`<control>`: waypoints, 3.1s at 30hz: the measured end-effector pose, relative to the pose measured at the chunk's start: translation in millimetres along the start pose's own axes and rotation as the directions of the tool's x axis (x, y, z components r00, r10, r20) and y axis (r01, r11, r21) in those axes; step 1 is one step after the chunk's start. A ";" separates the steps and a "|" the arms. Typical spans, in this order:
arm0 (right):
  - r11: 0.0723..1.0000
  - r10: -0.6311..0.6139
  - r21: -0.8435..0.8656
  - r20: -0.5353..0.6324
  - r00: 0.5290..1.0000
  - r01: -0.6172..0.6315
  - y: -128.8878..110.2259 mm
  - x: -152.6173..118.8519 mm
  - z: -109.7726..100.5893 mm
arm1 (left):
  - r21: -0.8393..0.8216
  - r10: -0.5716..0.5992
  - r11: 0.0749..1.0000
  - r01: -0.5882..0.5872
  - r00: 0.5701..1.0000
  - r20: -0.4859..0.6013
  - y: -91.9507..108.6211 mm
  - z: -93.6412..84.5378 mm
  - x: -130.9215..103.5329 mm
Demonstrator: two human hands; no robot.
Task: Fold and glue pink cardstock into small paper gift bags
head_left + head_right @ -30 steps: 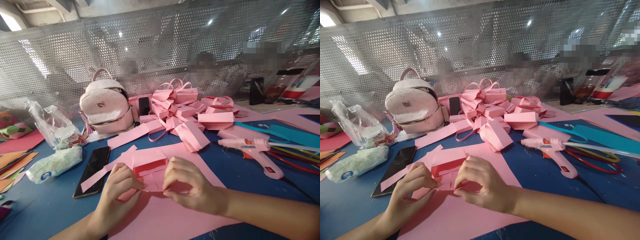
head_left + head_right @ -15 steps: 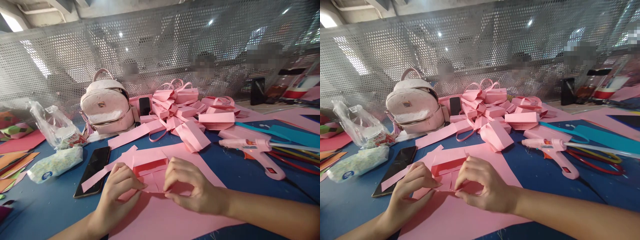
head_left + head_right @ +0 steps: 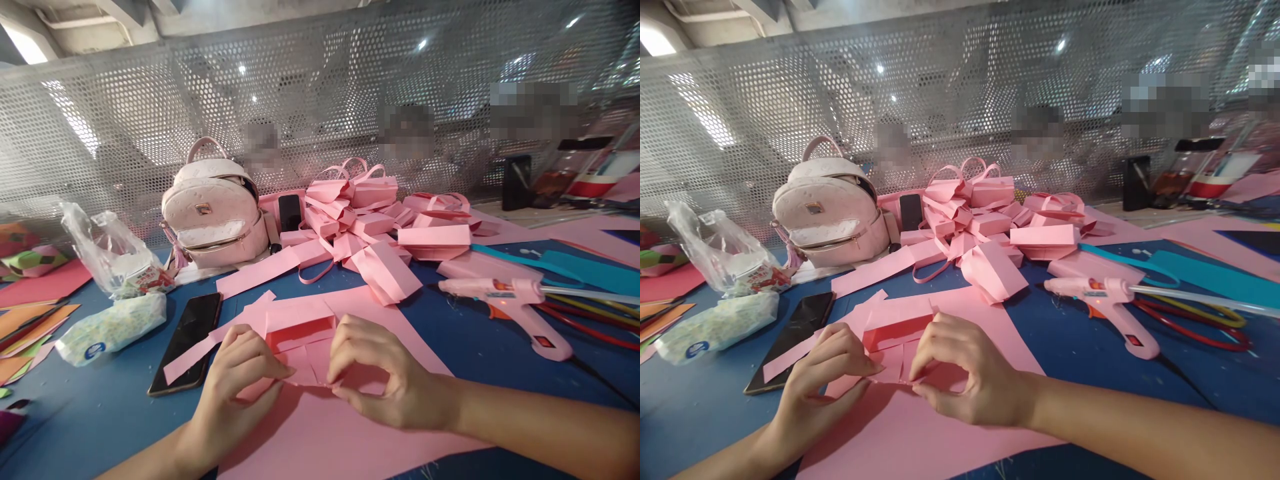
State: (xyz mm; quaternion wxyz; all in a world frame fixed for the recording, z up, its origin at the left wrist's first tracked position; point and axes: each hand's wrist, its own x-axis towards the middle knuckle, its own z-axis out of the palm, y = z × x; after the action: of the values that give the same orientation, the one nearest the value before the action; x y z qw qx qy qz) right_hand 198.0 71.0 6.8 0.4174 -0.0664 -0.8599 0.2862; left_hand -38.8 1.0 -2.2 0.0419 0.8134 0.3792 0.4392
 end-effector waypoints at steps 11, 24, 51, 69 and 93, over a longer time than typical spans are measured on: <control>1.000 -0.004 -0.006 0.003 1.000 0.004 -0.8 1.4 -0.1 | -0.003 -0.001 1.000 0.001 1.000 -0.009 0.0 -0.1 0.4; 0.999 0.009 -0.052 -0.013 1.000 -0.009 0.0 1.3 1.2 | -0.002 -0.006 1.000 0.006 1.000 0.000 -1.0 0.2 -0.6; 0.994 -0.019 -0.106 0.005 1.000 0.020 1.2 -1.9 2.6 | 0.006 -0.002 1.000 0.001 0.999 0.050 -0.6 2.4 -2.7; 0.995 -0.002 -0.100 -0.018 1.000 0.001 2.1 -1.2 2.5 | 0.007 -0.009 1.000 0.009 1.000 0.029 -1.0 1.1 -3.4; 0.997 -0.020 -0.077 -0.063 0.998 0.015 1.5 -1.5 0.7 | 0.017 -0.013 1.000 0.013 1.000 -0.001 -0.6 0.3 -1.2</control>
State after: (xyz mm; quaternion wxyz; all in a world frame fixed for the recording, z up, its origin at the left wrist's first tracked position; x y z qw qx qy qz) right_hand 198.3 71.4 4.6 0.4445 -0.0838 -0.8569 0.2472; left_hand -39.3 0.8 -3.4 0.0378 0.8112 0.3879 0.4359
